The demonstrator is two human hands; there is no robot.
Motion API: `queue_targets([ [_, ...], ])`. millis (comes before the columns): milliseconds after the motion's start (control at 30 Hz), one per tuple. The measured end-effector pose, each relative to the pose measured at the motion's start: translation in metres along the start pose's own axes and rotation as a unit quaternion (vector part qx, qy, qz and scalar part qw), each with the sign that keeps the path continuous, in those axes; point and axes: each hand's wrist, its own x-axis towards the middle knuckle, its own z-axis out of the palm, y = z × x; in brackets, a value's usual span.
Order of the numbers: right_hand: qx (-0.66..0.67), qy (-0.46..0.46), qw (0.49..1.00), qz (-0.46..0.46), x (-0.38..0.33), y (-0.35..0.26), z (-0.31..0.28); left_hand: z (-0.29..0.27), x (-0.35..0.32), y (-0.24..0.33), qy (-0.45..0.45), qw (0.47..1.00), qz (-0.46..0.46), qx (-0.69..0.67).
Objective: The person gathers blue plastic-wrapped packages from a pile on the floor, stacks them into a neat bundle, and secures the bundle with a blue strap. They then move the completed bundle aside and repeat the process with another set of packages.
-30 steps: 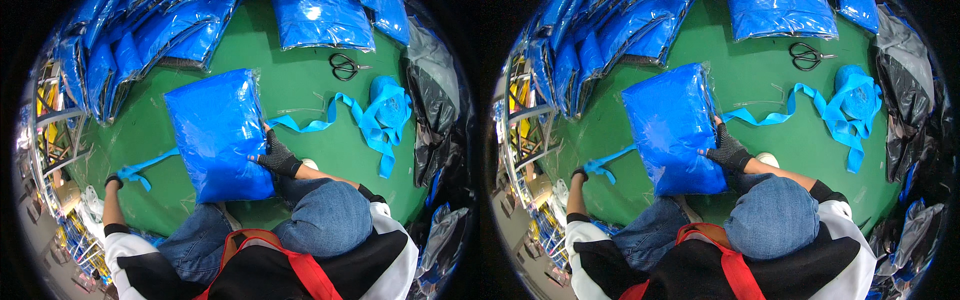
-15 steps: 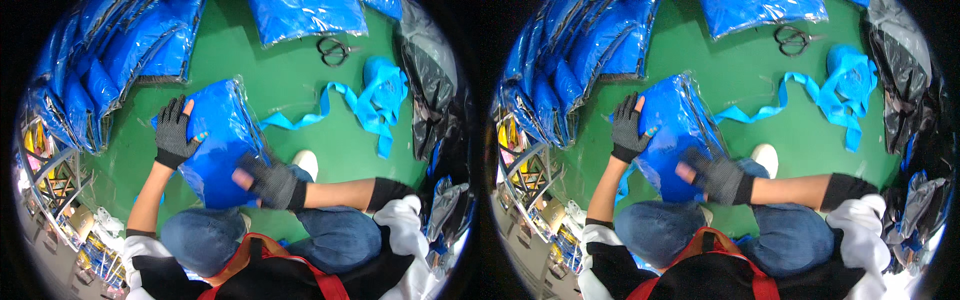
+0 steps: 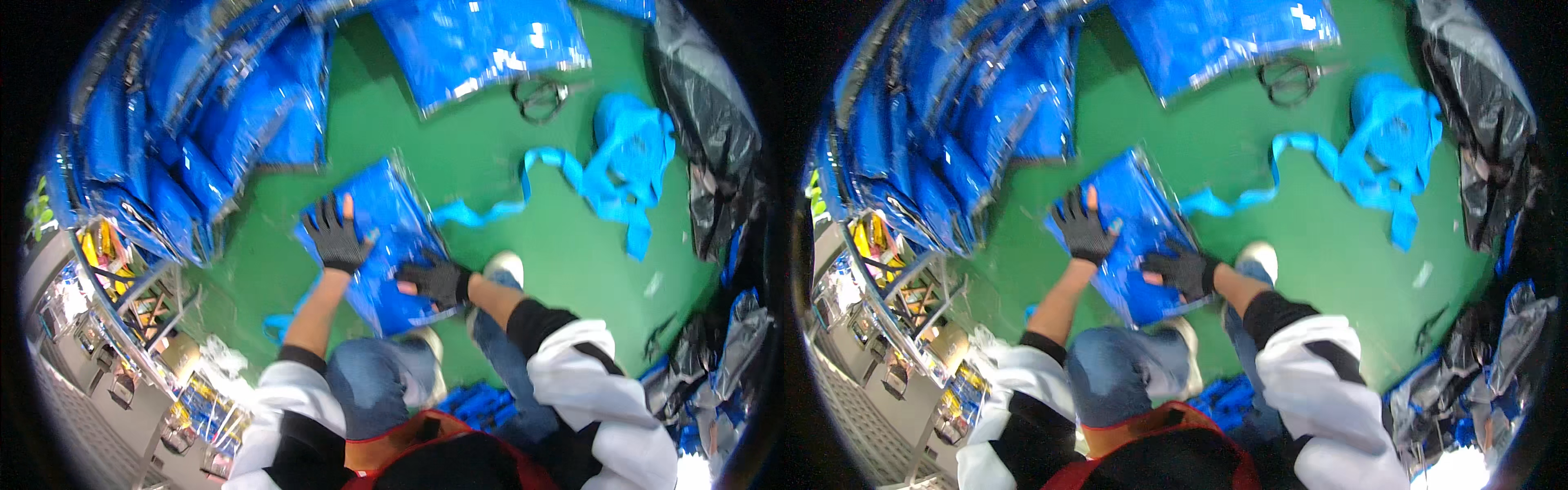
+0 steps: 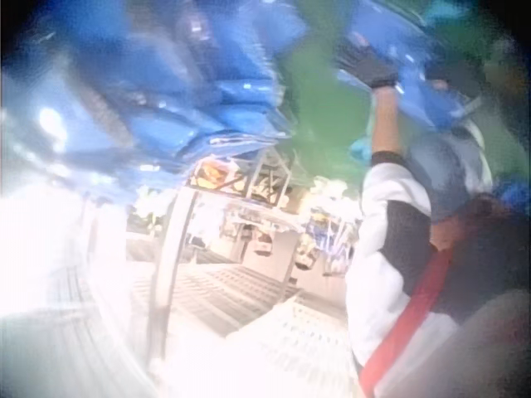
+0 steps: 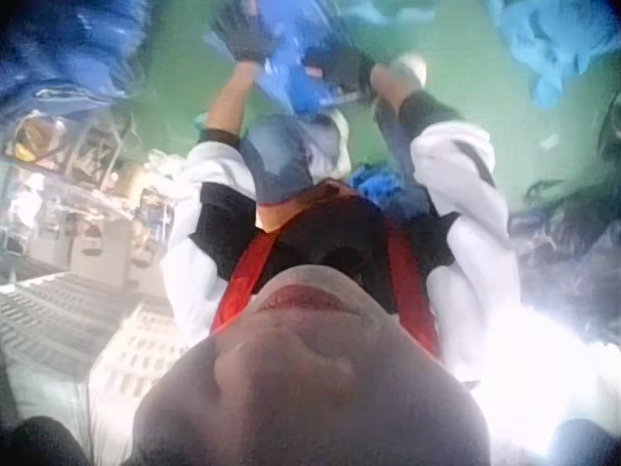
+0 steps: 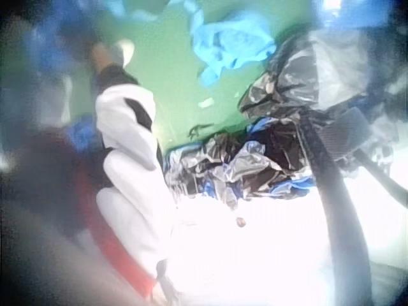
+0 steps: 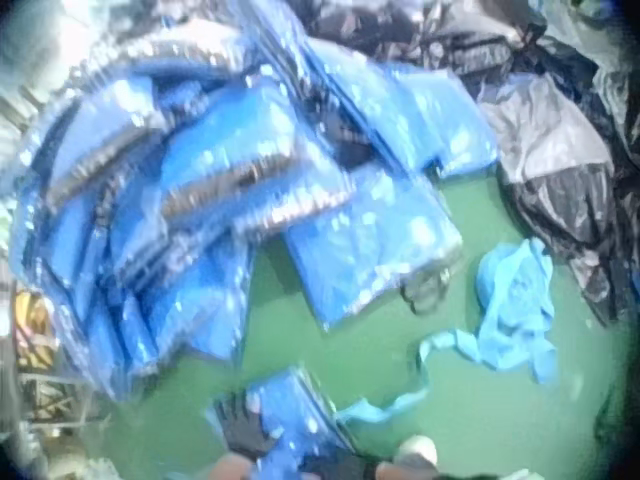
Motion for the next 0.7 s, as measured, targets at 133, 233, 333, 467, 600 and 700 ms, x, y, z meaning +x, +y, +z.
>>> queue_targets([
  [133, 0.051, -0.069, 0.996, 0.031, 0.011, 0.013, -0.006, 0.009, -0.001, 0.001, -0.053, 0.998, -0.037, 0.001],
  [233, 0.044, -0.107, 0.993, 0.02, 0.013, 0.021, 0.0, 0.017, -0.001, -0.002, -0.059, 0.997, -0.044, -0.03],
  [333, -0.014, -0.104, 0.994, 0.04, 0.01, 0.021, 0.005, 0.027, -0.005, -0.01, -0.013, 0.998, -0.021, -0.063],
  [467, -0.11, -0.12, 0.987, 0.003, 0.008, 0.013, -0.015, 0.048, -0.016, -0.017, 0.031, 0.991, -0.03, -0.125],
  [600, 0.01, -0.139, 0.988, 0.062, 0.024, 0.018, -0.102, 0.037, -0.001, -0.034, 0.072, 0.976, -0.016, -0.206],
  [700, -0.134, 0.18, 0.97, 0.091, 0.041, 0.029, -0.219, -0.033, 0.066, -0.098, 0.005, 0.913, -0.256, -0.319],
])
